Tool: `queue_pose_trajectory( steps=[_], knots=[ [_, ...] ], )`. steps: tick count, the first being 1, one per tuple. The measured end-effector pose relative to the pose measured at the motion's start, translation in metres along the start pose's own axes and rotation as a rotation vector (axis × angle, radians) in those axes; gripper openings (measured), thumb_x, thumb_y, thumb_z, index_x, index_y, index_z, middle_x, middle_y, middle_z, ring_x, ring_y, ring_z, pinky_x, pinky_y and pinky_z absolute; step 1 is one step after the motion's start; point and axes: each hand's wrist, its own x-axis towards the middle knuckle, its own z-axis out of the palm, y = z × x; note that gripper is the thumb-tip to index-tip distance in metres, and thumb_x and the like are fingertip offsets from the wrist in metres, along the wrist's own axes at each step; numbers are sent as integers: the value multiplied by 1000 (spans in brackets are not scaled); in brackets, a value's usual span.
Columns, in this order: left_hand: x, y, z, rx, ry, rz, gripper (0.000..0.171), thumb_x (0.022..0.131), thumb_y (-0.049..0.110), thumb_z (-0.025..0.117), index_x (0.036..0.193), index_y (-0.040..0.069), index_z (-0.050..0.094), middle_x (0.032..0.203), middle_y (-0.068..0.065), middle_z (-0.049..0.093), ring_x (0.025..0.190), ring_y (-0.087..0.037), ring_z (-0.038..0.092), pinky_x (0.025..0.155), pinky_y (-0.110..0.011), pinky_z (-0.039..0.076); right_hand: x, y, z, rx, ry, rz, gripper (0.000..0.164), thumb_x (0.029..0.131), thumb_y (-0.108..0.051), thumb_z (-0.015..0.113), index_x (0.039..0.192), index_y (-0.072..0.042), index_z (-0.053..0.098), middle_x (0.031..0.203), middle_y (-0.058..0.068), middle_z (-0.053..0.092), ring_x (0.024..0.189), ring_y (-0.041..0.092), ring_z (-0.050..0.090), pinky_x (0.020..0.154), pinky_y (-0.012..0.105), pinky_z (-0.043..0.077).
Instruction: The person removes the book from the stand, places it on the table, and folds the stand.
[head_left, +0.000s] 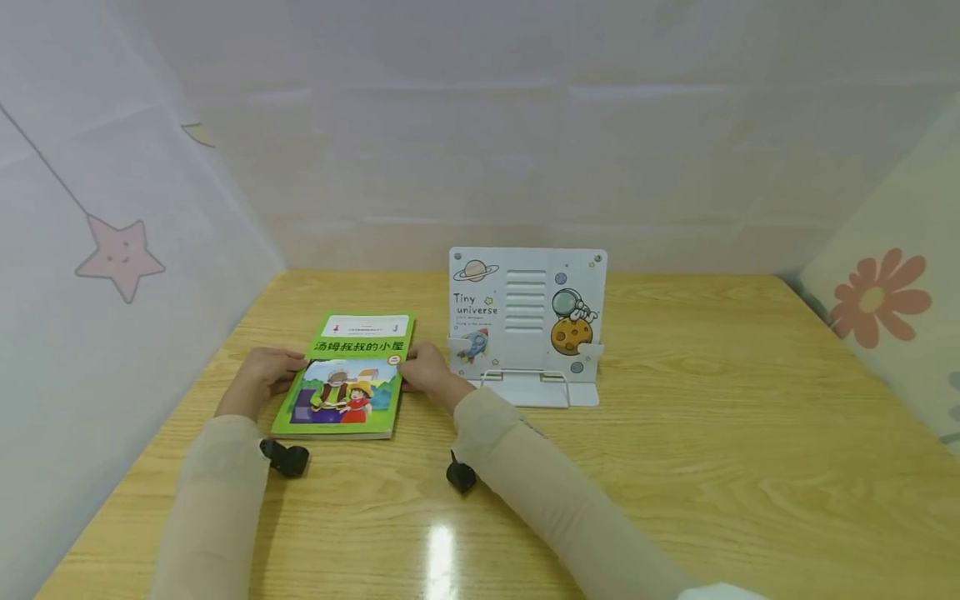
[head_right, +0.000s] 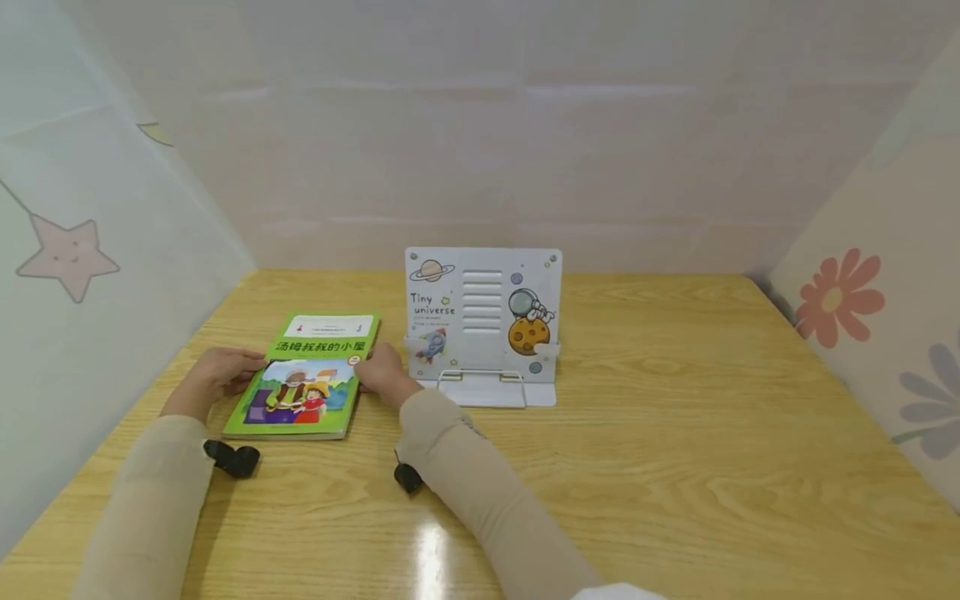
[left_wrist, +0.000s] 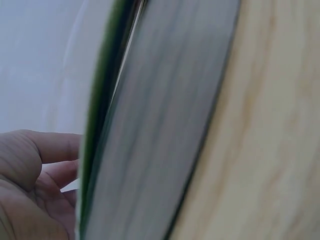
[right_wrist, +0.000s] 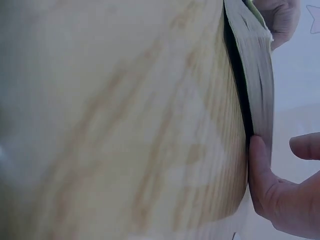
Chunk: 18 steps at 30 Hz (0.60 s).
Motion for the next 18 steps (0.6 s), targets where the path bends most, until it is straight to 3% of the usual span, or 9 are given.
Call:
queue_pose_trajectory(
  steps=[7,11,14,18],
  knots=[
    [-6,5,-3,77,-22,40,39,80,4,54,113,-15,45,63,3,55,59,-7,52,58,-23,49,-6,-4,-4,-92,24,11,36,82,-4,54,115,6,47,100,12,51,81,19,54,64,23,48],
    [-10,9,-6,121,-8,114,43,83,10,53,117,-14,43,82,-10,60,68,-11,56,65,-26,49,-12,-7,-10,-211,14,-55,41,82,-11,55,119,4,45,105,12,52,86,18,52,74,28,45],
    [-3,6,-10,113,13,181,48,84,19,54,121,-10,41,103,-19,55,79,-16,58,69,-26,48,-19,-12,-16,-292,6,-125,42,83,-16,55,120,3,46,109,12,52,95,21,50,79,30,43],
    [27,-9,-17,106,49,257,57,82,36,56,122,-3,45,114,-19,50,84,-15,58,67,-24,49,-25,-18,-22,-288,-32,-193,42,84,-18,55,120,1,46,108,11,52,97,22,49,77,28,44]
  ],
)
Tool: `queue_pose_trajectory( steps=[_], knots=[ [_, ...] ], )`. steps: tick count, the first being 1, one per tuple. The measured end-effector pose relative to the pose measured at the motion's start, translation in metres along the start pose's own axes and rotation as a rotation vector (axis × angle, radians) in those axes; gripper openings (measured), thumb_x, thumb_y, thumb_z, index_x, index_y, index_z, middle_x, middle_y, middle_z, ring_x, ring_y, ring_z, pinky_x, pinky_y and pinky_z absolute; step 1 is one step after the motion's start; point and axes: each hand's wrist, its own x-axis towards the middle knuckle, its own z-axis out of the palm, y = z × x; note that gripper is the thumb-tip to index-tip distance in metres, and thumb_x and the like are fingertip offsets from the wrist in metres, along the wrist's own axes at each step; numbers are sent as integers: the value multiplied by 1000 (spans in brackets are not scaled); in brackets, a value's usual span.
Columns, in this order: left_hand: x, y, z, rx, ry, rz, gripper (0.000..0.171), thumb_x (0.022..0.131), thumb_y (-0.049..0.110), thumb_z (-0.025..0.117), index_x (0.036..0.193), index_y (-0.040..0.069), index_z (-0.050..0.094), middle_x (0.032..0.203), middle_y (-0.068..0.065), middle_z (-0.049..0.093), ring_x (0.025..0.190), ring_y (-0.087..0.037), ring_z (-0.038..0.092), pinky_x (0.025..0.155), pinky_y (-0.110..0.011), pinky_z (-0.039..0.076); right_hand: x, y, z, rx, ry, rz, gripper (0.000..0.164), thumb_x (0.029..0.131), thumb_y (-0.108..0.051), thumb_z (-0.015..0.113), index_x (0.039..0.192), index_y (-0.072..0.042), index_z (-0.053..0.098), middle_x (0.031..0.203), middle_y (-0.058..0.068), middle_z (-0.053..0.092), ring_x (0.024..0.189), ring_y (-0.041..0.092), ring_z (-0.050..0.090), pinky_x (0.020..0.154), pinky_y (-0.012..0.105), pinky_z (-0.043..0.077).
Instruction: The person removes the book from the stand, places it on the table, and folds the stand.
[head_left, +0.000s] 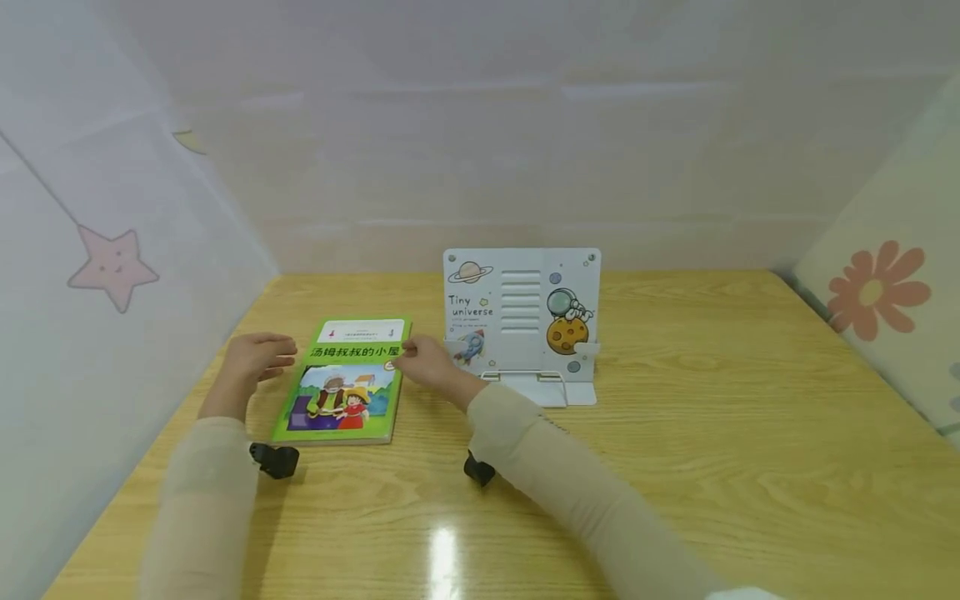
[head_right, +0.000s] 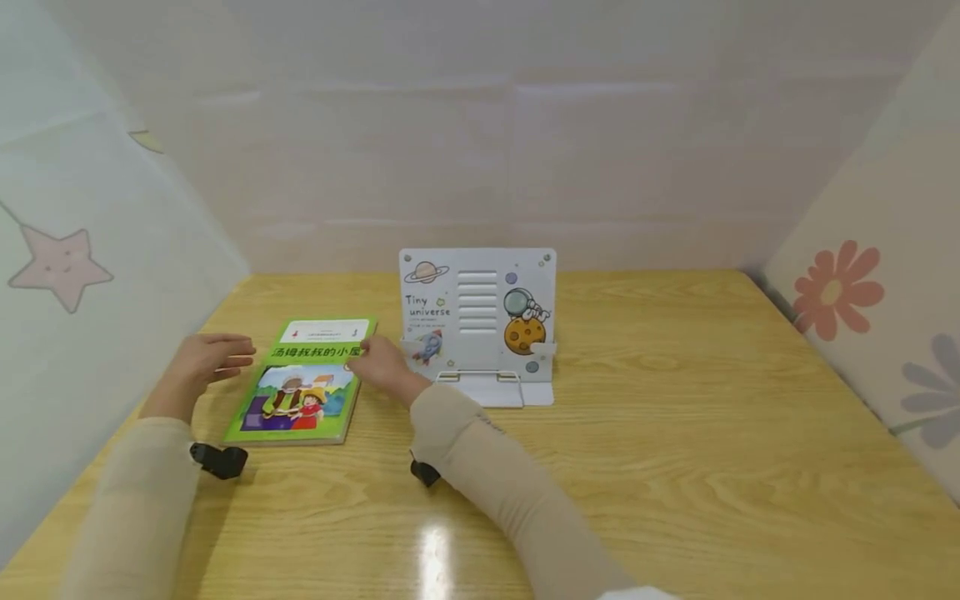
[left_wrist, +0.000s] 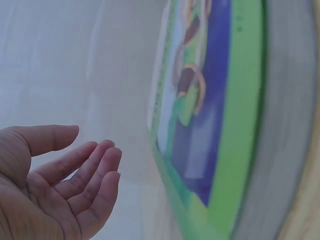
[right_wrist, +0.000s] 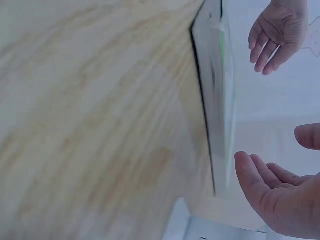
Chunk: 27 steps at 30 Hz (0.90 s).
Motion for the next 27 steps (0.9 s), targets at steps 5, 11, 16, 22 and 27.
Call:
queue_pose_trajectory(
  steps=[5,11,16,22,27],
  knots=[
    [6,-1,-2,-16,14,21,67,75,48,59,121,1,47,112,-15,53,83,-12,58,66,-22,49,-6,-9,-10,-6,-32,-84,42,85,-19,53,121,2,43,106,11,52,95,21,50,73,27,45],
    [-37,52,1,26,-56,13,58,84,37,52,125,-3,41,117,-18,49,87,-12,57,74,-26,47,-11,-17,-22,-63,-36,-156,42,86,-21,53,121,0,44,106,10,53,95,20,50,73,27,44],
    [-55,80,10,36,-115,58,54,88,32,46,128,-4,36,119,-21,46,92,-14,56,81,-30,44,-15,-21,-34,-92,-30,-183,44,86,-22,52,122,1,43,105,9,53,95,19,50,71,25,45],
    [-52,94,33,-36,-147,93,57,86,34,50,128,-2,36,120,-20,46,104,-26,49,88,-36,39,-22,-23,-50,-140,-20,-206,45,86,-26,52,123,-2,43,109,8,52,98,18,49,73,25,44],
    [-43,93,51,-147,-182,143,55,83,34,55,125,0,43,115,-17,51,101,-24,51,87,-35,40,-29,-25,-62,-161,-2,-256,44,87,-26,51,122,-2,43,112,9,51,100,19,49,78,27,43]
  ],
)
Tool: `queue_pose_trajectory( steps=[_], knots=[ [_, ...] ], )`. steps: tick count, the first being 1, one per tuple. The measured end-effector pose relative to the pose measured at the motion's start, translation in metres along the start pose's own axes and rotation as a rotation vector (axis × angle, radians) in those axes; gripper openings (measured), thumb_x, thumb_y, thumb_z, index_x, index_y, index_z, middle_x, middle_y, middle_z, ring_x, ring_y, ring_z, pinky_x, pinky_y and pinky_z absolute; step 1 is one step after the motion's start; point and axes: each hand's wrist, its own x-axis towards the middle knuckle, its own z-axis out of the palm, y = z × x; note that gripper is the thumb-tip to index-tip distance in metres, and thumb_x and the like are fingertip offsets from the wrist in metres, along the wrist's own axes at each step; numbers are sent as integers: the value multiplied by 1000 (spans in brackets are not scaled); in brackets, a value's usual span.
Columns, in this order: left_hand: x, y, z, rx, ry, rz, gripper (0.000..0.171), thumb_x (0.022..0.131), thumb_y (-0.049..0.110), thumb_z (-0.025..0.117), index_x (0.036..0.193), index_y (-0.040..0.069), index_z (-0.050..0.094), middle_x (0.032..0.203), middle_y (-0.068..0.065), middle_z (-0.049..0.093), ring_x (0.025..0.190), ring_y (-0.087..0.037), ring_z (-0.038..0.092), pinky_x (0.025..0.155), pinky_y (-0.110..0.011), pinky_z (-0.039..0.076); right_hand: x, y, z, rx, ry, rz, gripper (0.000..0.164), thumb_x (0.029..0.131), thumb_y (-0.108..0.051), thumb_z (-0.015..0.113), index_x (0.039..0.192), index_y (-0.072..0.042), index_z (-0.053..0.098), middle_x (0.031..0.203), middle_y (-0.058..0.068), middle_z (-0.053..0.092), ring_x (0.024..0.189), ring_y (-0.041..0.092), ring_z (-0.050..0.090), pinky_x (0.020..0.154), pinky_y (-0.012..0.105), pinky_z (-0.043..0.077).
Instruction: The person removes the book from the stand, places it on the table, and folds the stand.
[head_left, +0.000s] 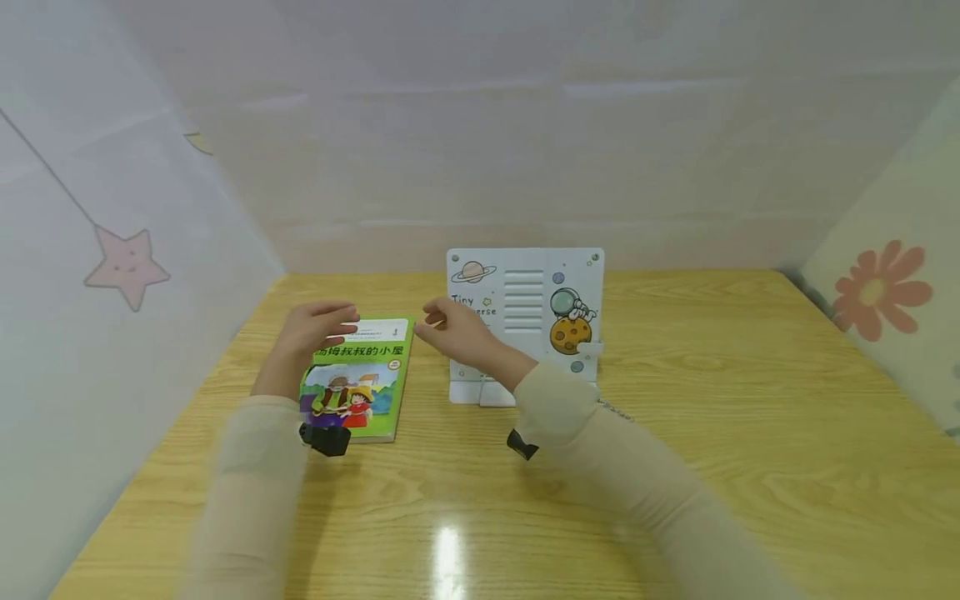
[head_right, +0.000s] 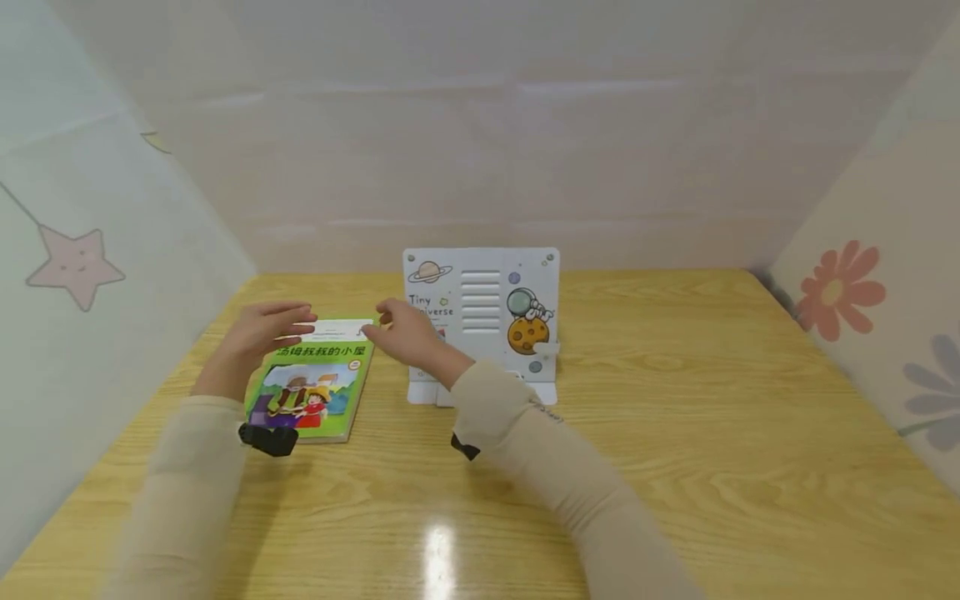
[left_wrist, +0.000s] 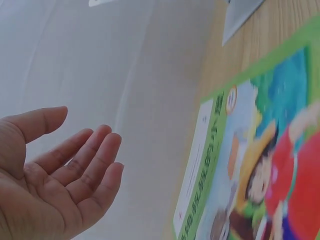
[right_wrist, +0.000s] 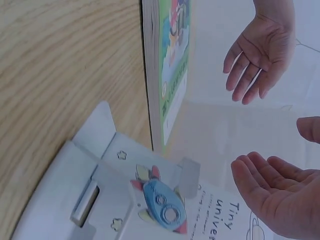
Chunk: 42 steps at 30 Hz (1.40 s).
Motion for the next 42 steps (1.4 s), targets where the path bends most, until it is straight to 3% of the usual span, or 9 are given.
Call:
queue_pose_trajectory(
  steps=[3,4,17,33,42],
  knots=[
    [3,2,11,-41,-19,11,50,85,28,54,124,0,43,116,-17,50,102,-26,51,87,-36,39,-2,2,-7,5,21,-22,43,86,-25,52,122,-1,44,113,10,52,100,19,49,79,28,43],
    [-3,12,18,-7,-4,-5,51,86,27,52,126,-1,40,119,-19,47,105,-28,48,89,-38,37,-3,3,-9,6,29,-23,43,86,-25,52,121,-2,44,113,9,52,100,19,49,80,28,43],
    [1,16,63,-170,-60,16,41,88,19,50,124,0,43,119,-18,47,106,-28,47,89,-38,37,-25,32,-51,37,166,-106,40,85,-22,54,119,-1,47,112,9,53,98,19,50,80,31,43],
    [2,8,93,-234,-2,6,38,85,15,54,119,0,47,116,-15,50,101,-26,50,88,-38,38,-57,71,-93,79,340,-144,37,86,-14,53,116,7,46,109,17,53,99,25,49,84,36,40],
    [2,3,106,-283,5,32,38,85,14,54,118,-2,46,114,-18,50,102,-28,50,87,-37,39,-64,91,-102,116,518,-65,34,86,-14,53,112,7,49,105,17,54,95,24,50,84,35,41]
  ],
)
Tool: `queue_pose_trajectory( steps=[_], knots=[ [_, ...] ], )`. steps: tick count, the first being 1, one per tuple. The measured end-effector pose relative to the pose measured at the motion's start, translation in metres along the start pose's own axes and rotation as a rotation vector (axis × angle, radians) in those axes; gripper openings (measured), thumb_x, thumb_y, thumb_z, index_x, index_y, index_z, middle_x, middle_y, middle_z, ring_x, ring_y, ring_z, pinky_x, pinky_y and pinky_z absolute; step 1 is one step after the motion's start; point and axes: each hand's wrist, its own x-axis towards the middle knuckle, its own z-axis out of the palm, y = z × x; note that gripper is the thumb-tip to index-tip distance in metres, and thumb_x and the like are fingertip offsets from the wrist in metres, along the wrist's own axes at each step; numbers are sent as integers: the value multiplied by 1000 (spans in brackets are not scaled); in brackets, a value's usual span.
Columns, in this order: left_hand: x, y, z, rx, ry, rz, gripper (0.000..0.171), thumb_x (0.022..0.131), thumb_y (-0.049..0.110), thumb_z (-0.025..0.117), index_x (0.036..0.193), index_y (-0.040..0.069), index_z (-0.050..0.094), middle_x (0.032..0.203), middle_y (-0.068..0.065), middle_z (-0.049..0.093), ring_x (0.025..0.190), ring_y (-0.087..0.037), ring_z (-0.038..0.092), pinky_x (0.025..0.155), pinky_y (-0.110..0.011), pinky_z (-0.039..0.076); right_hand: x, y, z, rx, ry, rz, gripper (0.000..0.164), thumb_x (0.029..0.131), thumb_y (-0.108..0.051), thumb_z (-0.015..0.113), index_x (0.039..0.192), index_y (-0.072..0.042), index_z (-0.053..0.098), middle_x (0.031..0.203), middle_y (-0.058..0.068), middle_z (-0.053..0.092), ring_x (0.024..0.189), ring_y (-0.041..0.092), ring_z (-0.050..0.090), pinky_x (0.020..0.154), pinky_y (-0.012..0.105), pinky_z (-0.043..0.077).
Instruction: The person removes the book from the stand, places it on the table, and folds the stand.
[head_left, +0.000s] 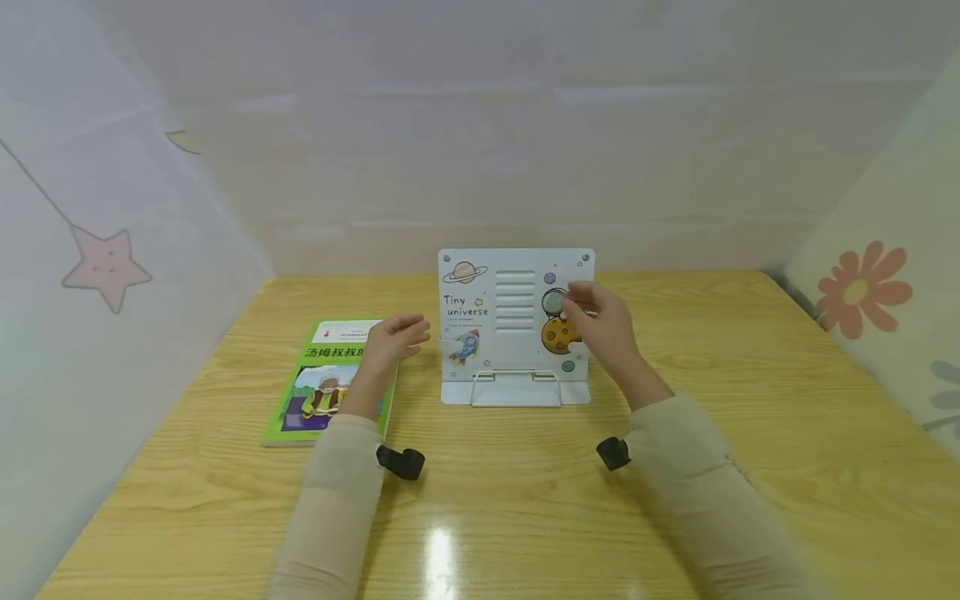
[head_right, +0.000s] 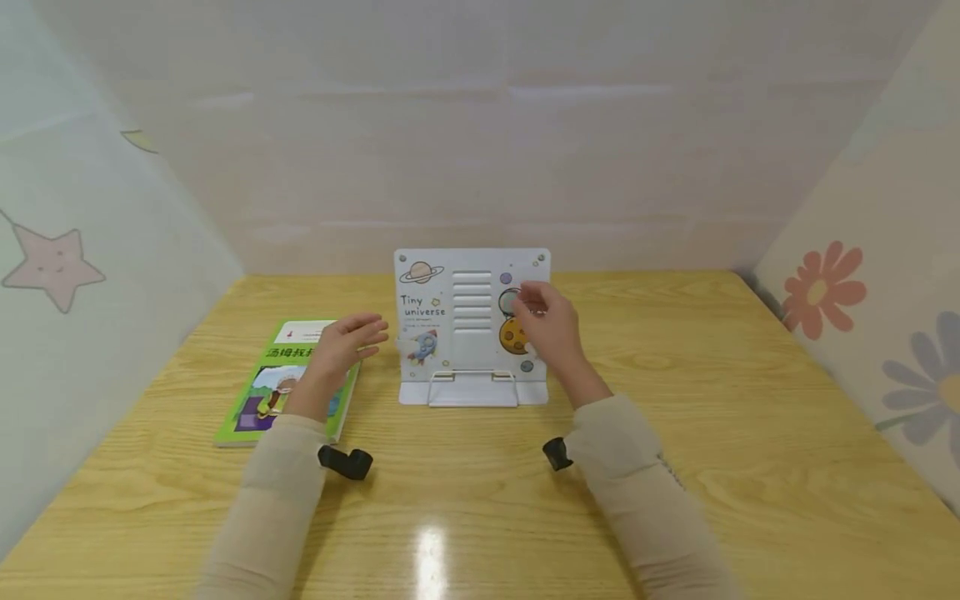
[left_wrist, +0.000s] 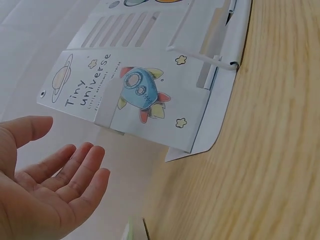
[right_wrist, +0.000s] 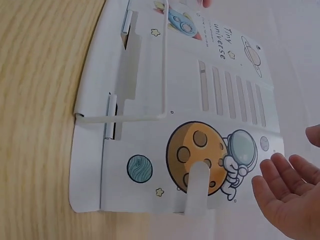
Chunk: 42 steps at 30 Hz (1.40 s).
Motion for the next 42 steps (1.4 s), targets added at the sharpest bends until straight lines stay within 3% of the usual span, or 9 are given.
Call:
queue_pose_trajectory(
  steps=[8,15,22,26,32,42],
  knots=[
    [4,-10,9,-20,41,-40,37,85,12,54,118,-4,46,114,-18,49,102,-29,49,88,-38,38,-6,16,-5,55,201,56,30,85,-11,53,110,6,51,103,15,55,92,20,51,82,29,43],
    [9,-16,16,-15,58,-19,37,85,10,54,117,-6,46,110,-17,50,100,-29,50,87,-39,39,-9,33,-6,58,257,156,34,83,-14,57,110,5,49,104,16,53,93,21,49,83,28,41],
    [11,-22,25,31,54,-13,35,82,10,58,113,-5,51,106,-16,52,92,-25,50,84,-39,41,-14,46,2,41,175,342,50,82,-25,58,119,5,43,113,18,49,101,26,47,83,34,42],
    [8,-23,30,47,39,-14,33,80,9,59,111,-2,52,105,-15,53,91,-23,50,82,-36,42,-16,50,6,55,97,397,53,83,-30,57,120,5,43,115,20,47,104,29,45,84,37,41],
    [7,-22,36,98,33,-17,32,78,12,63,108,2,56,101,-10,56,90,-21,51,78,-31,44,-19,53,8,15,8,404,51,82,-29,58,118,6,45,119,21,45,111,29,39,91,39,34],
    [1,-24,40,173,23,67,31,78,14,63,107,4,57,96,-8,57,86,-21,52,73,-34,45,-20,57,10,-44,-13,416,48,82,-23,58,118,6,45,117,20,46,103,29,41,87,41,37]
  ],
)
